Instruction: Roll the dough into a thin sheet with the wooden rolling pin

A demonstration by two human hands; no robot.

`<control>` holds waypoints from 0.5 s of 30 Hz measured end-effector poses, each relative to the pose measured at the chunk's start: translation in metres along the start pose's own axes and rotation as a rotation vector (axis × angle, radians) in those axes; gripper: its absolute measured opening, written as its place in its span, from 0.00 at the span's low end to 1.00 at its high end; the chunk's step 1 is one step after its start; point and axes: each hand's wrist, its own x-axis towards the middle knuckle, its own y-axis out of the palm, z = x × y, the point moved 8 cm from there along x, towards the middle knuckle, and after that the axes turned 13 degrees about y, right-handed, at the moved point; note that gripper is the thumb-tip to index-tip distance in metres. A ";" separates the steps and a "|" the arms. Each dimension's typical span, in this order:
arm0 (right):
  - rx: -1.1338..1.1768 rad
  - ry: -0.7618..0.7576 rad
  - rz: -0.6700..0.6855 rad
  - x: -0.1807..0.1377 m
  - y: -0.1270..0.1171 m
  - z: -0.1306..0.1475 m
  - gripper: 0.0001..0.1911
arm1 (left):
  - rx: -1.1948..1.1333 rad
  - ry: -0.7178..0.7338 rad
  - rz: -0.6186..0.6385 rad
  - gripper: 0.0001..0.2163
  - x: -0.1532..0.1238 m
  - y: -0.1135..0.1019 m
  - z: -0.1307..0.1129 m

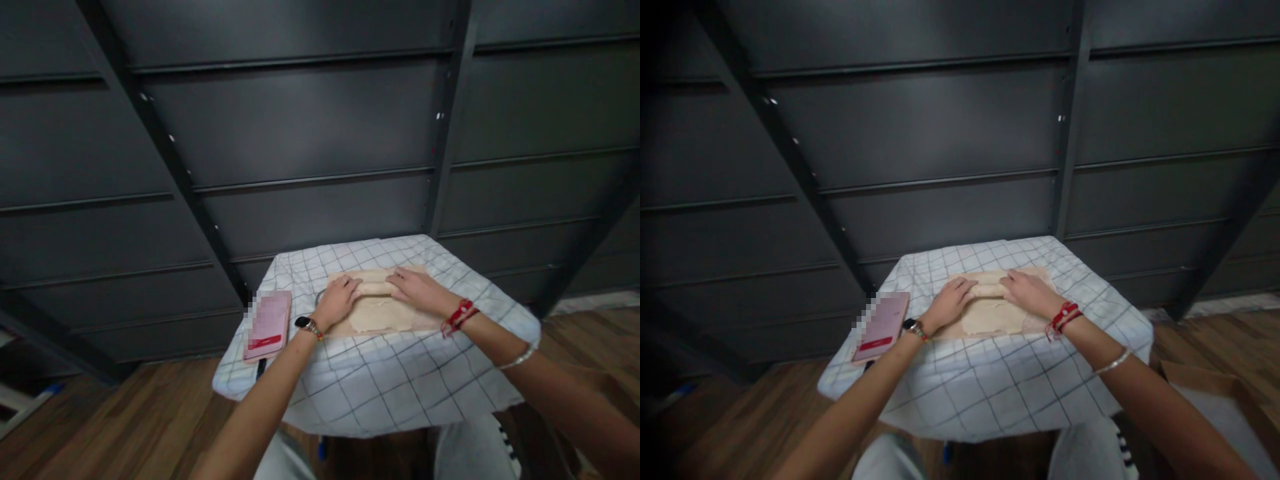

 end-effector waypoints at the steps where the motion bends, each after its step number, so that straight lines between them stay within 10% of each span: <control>1: 0.007 -0.005 0.027 -0.005 0.001 0.003 0.12 | -0.037 0.046 0.023 0.17 -0.001 0.000 0.000; 15: 0.091 0.055 0.042 -0.021 0.027 0.004 0.22 | -0.017 -0.083 0.267 0.20 0.054 0.035 0.020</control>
